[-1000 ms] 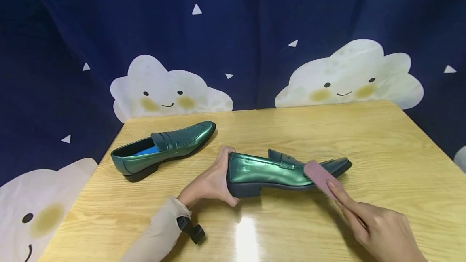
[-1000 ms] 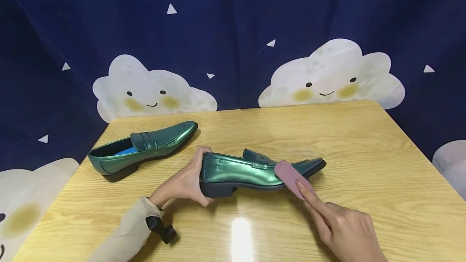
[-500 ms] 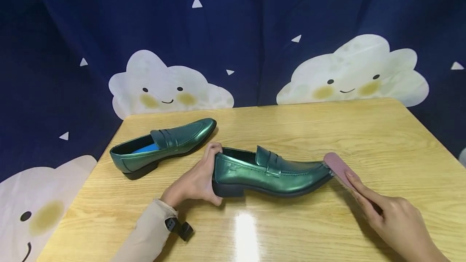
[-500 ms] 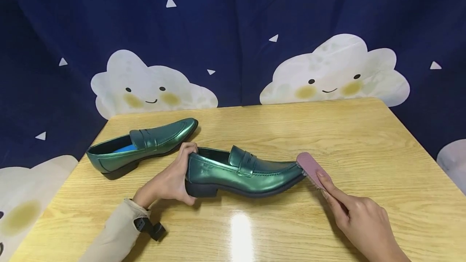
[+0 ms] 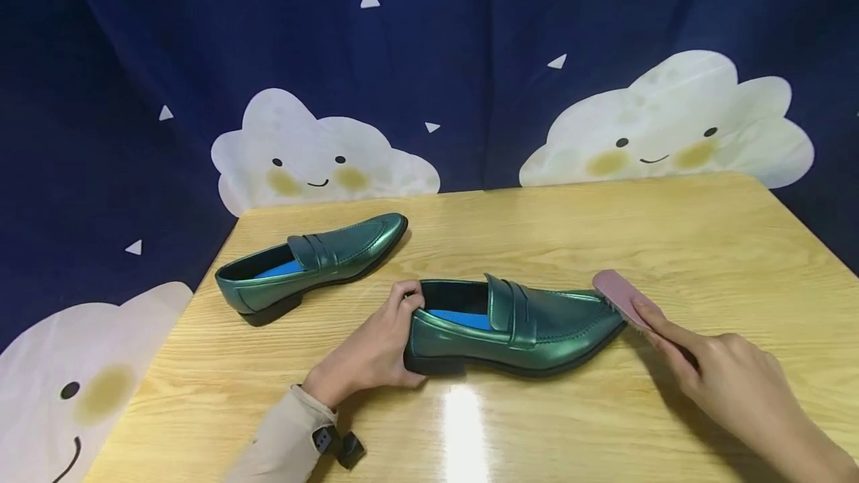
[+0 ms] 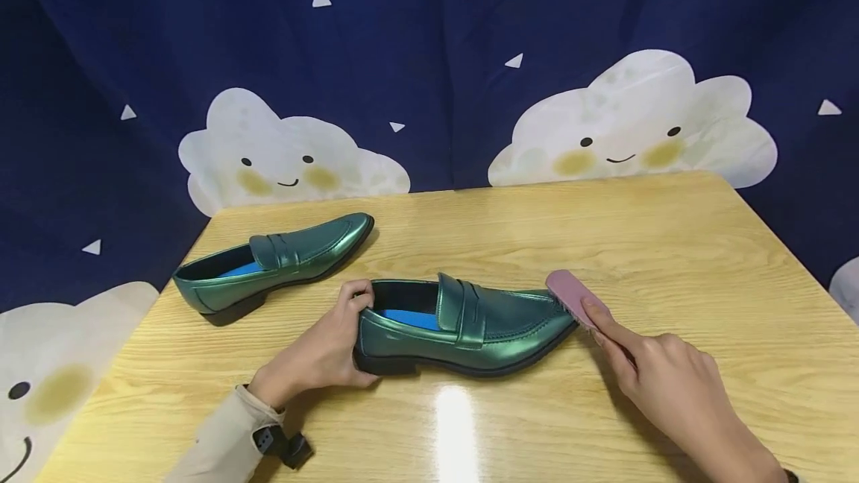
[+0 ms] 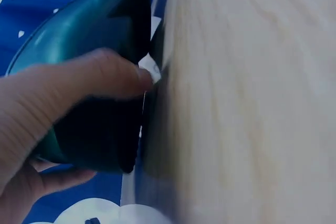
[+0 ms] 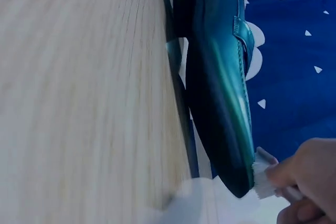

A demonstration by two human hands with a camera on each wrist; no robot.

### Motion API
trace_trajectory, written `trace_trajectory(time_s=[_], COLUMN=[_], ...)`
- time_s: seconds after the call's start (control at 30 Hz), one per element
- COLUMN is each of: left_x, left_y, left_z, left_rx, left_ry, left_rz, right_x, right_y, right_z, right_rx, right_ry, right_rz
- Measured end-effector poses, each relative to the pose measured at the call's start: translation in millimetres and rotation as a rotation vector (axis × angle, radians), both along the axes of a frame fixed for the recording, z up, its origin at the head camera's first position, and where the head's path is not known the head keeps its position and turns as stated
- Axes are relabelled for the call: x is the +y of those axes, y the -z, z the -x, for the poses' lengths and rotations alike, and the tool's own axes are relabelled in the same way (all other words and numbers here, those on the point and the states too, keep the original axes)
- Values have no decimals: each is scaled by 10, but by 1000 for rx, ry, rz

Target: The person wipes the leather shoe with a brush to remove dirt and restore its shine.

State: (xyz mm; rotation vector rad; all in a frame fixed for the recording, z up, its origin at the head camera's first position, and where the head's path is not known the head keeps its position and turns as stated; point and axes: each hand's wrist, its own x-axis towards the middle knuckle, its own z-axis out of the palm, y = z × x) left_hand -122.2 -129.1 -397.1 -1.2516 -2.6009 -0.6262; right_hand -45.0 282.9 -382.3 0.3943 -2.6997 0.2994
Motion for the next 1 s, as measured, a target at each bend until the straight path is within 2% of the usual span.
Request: trace_trajectory(time_s=[0.07, 0.2, 0.27, 0.4, 0.47, 0.53, 0.6, 0.67, 0.77, 0.9, 1.0], left_x=[28, 51, 62, 121, 146, 163, 178, 208, 294, 470, 608], left_y=[-13, -60, -102, -210, -263, -321, -390, -472, -592, -694, -712], left_z=[-10, -43, -60, -57, -45, -24, 11, 66, 171, 288, 322], left_rx=[-1, -112, -142, -105, -114, -166, -249, -307, -357, -366, -336], left_ry=[-6, -32, -55, -121, -157, -200, -240, -271, -277, -233, -189], left_rz=[35, 21, -1, -8, 0, 10, 31, 93, 281, 543, 662], right_x=[-22, -73, -87, -84, -65, -45, -28, -18, -35, -122, -176], right_y=[-9, 14, 27, 51, 58, 56, 39, 13, -33, -52, -28], right_z=[60, 131, 122, -12, -119, -221, -272, -254, -113, 112, 179], right_rx=[-17, -47, -47, -47, -72, -113, -144, -140, -103, -103, -116], right_ry=[5, -14, -24, -14, 7, 32, 50, 39, -19, -87, -89], right_rz=[-14, 1, 10, 14, 1, -13, -27, -32, -21, 2, 12])
